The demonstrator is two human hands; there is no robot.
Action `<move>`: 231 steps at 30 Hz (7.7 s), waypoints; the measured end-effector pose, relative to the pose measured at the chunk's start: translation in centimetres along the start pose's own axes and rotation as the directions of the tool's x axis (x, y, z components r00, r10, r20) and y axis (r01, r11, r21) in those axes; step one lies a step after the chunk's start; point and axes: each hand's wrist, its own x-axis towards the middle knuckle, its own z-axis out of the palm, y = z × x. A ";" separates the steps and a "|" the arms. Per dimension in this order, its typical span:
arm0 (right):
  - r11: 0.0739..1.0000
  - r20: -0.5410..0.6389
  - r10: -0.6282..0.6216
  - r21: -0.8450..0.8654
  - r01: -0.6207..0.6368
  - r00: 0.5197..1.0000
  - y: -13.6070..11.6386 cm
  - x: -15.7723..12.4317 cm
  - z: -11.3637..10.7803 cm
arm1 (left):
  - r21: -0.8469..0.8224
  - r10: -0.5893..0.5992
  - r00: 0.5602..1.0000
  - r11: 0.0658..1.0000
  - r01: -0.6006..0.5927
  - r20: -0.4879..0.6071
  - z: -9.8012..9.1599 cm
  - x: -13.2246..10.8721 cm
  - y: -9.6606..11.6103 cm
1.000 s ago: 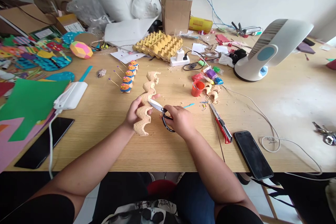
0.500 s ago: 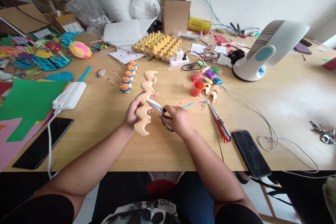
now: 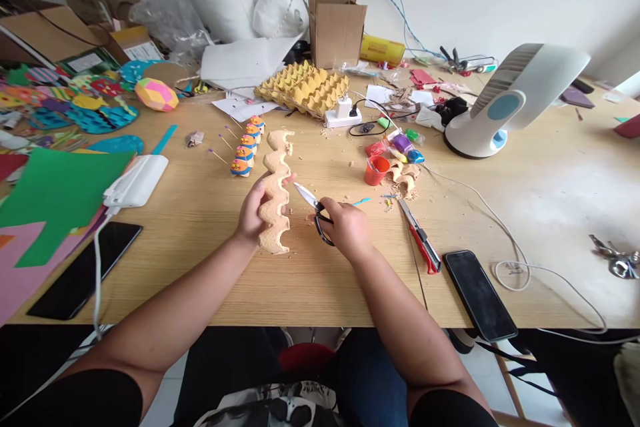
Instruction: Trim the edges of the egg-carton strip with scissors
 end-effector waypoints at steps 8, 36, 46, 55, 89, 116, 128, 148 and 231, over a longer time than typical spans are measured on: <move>0.971 0.048 0.115 0.204 -0.123 0.992 0.0 0.4 -0.5 | 0.128 0.248 0.968 0.962 -0.241 -0.040 0.4 -0.5 -0.2; 0.992 0.051 0.042 0.120 -0.048 0.998 -0.3 0.1 -0.3 | 0.293 0.617 0.778 0.727 -0.620 0.116 -1.6 1.1 -2.6; 0.998 0.015 -0.004 -0.063 0.005 1.000 0.0 0.1 -0.6 | 0.320 0.613 0.776 0.712 -0.625 0.152 -1.7 1.1 -2.8; 0.993 0.025 -0.004 -0.114 0.007 1.000 -0.4 0.0 -1.2 | 0.314 0.582 0.804 0.746 -0.588 0.122 -1.1 0.6 -2.7; 0.982 0.067 0.098 0.153 -0.107 0.993 -0.8 -0.1 -0.5 | 0.311 0.553 0.830 0.778 -0.546 0.074 -0.8 0.9 -2.9; 0.984 0.042 0.138 0.106 -0.142 0.989 -0.9 -0.1 0.0 | 0.290 0.529 0.845 0.798 -0.528 0.082 -0.8 0.8 -3.1; 0.991 0.022 0.133 -0.026 -0.132 0.991 -0.6 0.0 -0.3 | 0.266 0.490 0.869 0.830 -0.490 0.069 -0.9 0.9 -3.6; 0.945 0.064 0.133 0.291 -0.146 0.989 -0.6 0.2 -0.8 | 0.235 0.556 0.826 0.794 -0.561 0.091 -0.9 0.9 -2.8; 0.844 -0.002 0.128 0.525 -0.108 0.992 0.7 0.6 0.2 | -0.004 0.104 0.943 0.994 -0.108 0.316 -1.2 0.4 -1.1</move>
